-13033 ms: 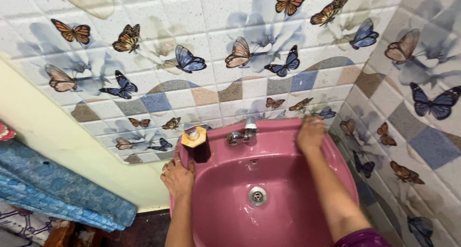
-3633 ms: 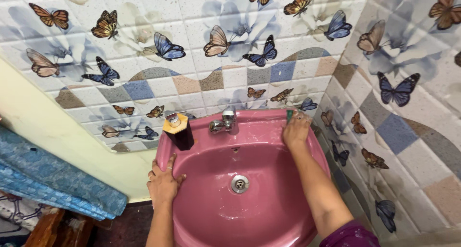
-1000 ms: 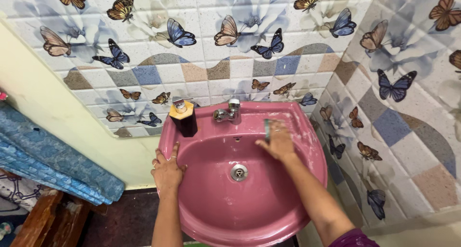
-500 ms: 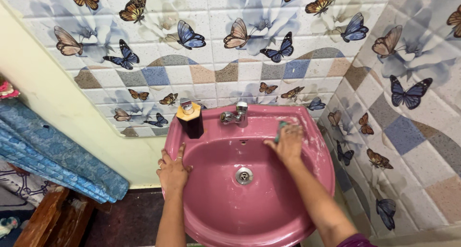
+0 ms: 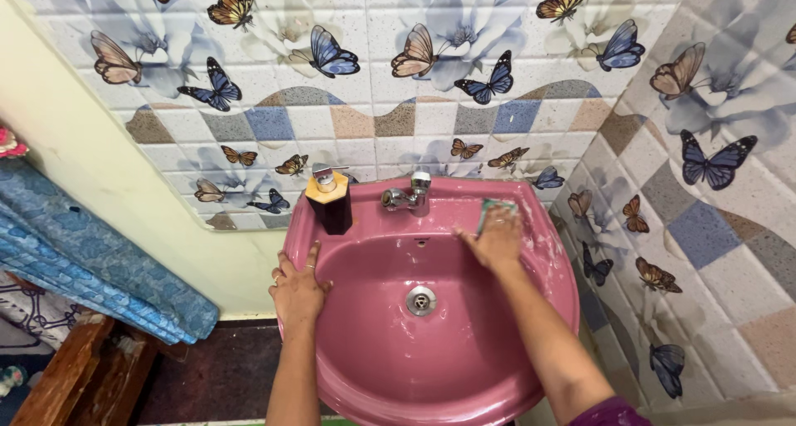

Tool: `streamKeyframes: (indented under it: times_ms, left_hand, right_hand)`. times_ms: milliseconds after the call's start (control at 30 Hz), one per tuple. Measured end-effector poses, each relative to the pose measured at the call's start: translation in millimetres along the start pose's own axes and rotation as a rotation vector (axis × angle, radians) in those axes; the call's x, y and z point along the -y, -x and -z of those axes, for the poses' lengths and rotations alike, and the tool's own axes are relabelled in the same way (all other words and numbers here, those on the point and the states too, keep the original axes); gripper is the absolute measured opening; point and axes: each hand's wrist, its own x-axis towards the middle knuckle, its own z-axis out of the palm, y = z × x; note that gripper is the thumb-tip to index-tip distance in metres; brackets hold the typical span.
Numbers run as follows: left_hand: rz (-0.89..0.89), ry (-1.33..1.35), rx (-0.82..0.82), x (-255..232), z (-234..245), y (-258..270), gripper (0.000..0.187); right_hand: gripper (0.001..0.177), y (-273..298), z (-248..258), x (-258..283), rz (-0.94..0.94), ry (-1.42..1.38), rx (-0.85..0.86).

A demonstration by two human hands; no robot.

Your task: The person scrubs a pink bathroom sink using a green sponge. They clean the basin, faucet, and surrounding areas, then rinse the sponge under running water.

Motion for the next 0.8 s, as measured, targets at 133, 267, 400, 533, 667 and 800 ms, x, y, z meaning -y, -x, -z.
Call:
streamKeyframes:
  times_ms: [133,267,400,533,667,800]
  left_hand:
    - [0.002,-0.006,0.007,0.8,-0.2,-1.3,0.095]
    - [-0.004,-0.004,-0.017,1.8,-6.1,-2.4,0.094]
    - [-0.008,-0.022,-0.024,2.3,-8.5,-5.2,0.094]
    - [-0.008,-0.029,-0.020,2.4,-8.9,-6.2,0.094]
    - [-0.006,-0.017,-0.026,2.8,-9.6,-5.4,0.094]
    - [-0.008,-0.012,-0.035,2.2,-9.5,-6.1,0.094]
  right_hand:
    - [0.120,-15.2,14.1,-3.2,-0.094,-0.043,0.011]
    - [0.121,-7.9,21.4,35.5,-0.097,-0.048,0.081]
    - [0.117,10.0,21.8,69.6,0.249,-0.039,-0.038]
    - [0.110,40.0,7.5,70.6,0.505,-0.175,-0.223]
    - [0.111,41.2,1.0,36.0,0.282,-0.021,-0.151]
    - [0.115,5.2,5.0,16.9,-0.044,-0.048,-0.158]
